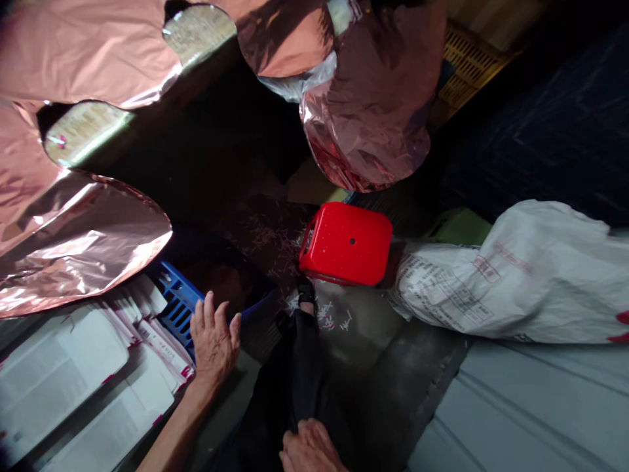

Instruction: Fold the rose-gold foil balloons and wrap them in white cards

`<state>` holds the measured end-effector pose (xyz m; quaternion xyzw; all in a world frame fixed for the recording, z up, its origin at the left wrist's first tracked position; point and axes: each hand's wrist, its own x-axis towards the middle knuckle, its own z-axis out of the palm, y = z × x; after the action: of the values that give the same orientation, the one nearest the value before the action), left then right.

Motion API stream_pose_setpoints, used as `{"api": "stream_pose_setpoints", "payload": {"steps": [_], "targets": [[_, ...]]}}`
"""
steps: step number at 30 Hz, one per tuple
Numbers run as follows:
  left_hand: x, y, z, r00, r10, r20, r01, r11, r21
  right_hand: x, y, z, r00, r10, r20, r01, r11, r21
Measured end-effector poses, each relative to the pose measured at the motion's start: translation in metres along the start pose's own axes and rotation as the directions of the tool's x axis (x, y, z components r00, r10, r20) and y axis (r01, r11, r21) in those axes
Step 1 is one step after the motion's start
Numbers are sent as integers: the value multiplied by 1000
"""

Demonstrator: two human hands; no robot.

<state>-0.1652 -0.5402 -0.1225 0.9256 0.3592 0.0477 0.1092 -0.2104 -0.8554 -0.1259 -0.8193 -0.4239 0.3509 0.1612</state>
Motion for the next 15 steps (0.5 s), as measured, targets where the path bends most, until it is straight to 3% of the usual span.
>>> {"api": "stream_pose_setpoints", "payload": {"steps": [8,12,15], "targets": [[3,0,-2,1000,-1,-5,1,1000,21,-43,54,-48,977,196,81,-202,976,75],[6,-1,-2,1000,10,5,-10,999,30,-54,70,-55,959,256,123,-269,957,107],[13,-4,-1,1000,28,-5,-28,998,58,-43,70,-54,918,280,282,-335,926,171]]}}
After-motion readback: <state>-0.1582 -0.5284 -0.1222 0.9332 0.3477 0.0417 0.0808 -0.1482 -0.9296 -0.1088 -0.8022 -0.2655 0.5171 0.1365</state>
